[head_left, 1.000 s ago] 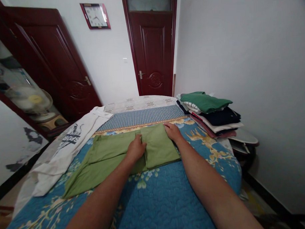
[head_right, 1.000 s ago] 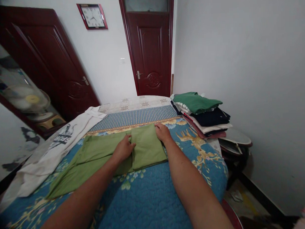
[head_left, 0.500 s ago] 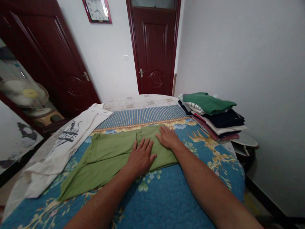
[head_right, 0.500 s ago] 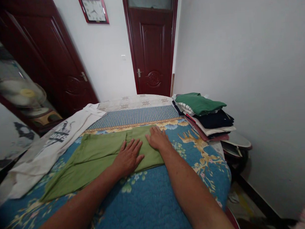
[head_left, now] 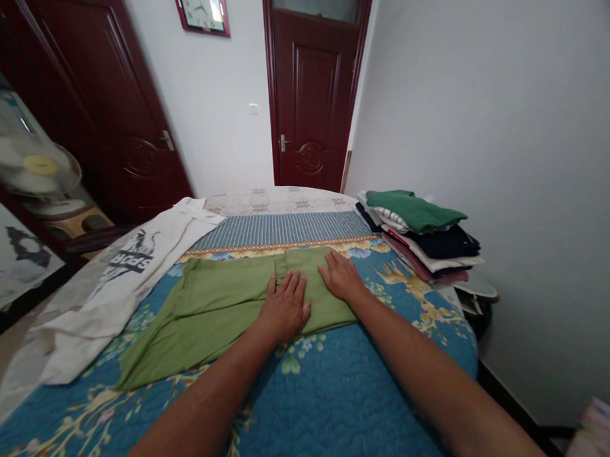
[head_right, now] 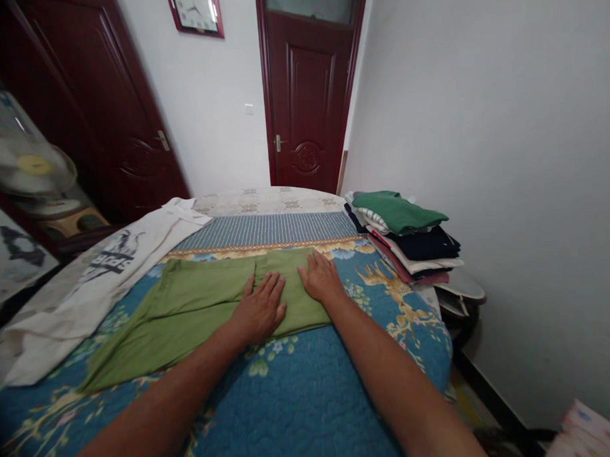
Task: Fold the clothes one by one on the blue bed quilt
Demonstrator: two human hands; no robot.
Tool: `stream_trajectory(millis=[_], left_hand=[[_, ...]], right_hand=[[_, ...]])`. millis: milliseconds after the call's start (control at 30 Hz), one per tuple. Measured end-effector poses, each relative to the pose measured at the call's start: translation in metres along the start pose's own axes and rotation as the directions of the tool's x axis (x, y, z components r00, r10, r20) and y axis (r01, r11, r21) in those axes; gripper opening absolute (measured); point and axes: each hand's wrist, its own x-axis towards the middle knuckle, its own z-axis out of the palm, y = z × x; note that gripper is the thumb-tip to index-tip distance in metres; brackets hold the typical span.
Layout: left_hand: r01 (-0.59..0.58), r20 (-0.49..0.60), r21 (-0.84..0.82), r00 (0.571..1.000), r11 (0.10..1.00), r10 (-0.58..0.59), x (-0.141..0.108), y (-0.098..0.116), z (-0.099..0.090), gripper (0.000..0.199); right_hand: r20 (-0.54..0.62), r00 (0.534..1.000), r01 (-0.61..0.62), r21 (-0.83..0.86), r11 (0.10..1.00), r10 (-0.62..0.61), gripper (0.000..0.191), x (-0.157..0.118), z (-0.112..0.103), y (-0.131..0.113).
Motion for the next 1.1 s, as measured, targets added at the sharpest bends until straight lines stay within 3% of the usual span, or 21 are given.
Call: stream_trajectory(millis=[267, 400, 567, 700, 767, 833, 900, 1000, 1100], left_hand=[[0.004, -0.012, -0.042, 1.0, 0.999, -0.005, 0.002, 0.0, 0.002, 0.065], [-0.052, -0.014, -0.048, 0.999, 0.998, 0.051, -0.003, 0.002, -0.004, 0.059], [-0.232, 0.075, -0.142, 0.967, 0.962, 0.244, -0.032, -0.001, -0.033, 0.049], [-0.309, 0.135, -0.332, 0.92, 0.891, 0.369, -0.053, -0.02, -0.067, 0.031], [-0.257, 0.038, -0.36, 0.956, 0.897, 0.29, -0.057, -0.039, -0.077, 0.024], [-0.118, -0.103, -0.321, 0.991, 0.94, 0.089, -0.06, -0.063, -0.077, 0.027], [0.069, -0.183, -0.278, 0.975, 0.958, -0.123, -0.063, -0.09, -0.069, 0.033], [0.233, -0.127, -0.275, 0.953, 0.933, -0.276, -0.069, -0.12, -0.053, 0.038], [0.244, -0.063, -0.314, 0.959, 0.917, -0.277, -0.073, -0.132, -0.043, 0.038]], right_hand=[[0.077, 0.996, -0.027, -0.062, 0.998, 0.032, 0.071, -0.093, -0.022, 0.002], [0.077, 0.997, -0.004, -0.066, 0.998, 0.009, 0.07, -0.124, -0.029, 0.003], [-0.021, 1.0, -0.002, 0.053, 0.999, 0.003, 0.061, -0.122, -0.03, 0.013], [-0.047, 0.989, -0.129, 0.218, 0.967, 0.143, 0.052, -0.094, -0.031, 0.028], [0.004, 0.969, -0.234, 0.315, 0.92, 0.245, 0.046, -0.074, -0.034, 0.035], [0.089, 0.948, -0.315, 0.416, 0.853, 0.306, 0.037, -0.054, -0.038, 0.039], [0.19, 0.931, -0.365, 0.487, 0.793, 0.311, 0.028, -0.039, -0.042, 0.041], [0.309, 0.9, -0.431, 0.536, 0.726, 0.306, 0.025, -0.029, -0.046, 0.039], [0.297, 0.903, -0.428, 0.584, 0.69, 0.309, 0.024, -0.028, -0.05, 0.032]])
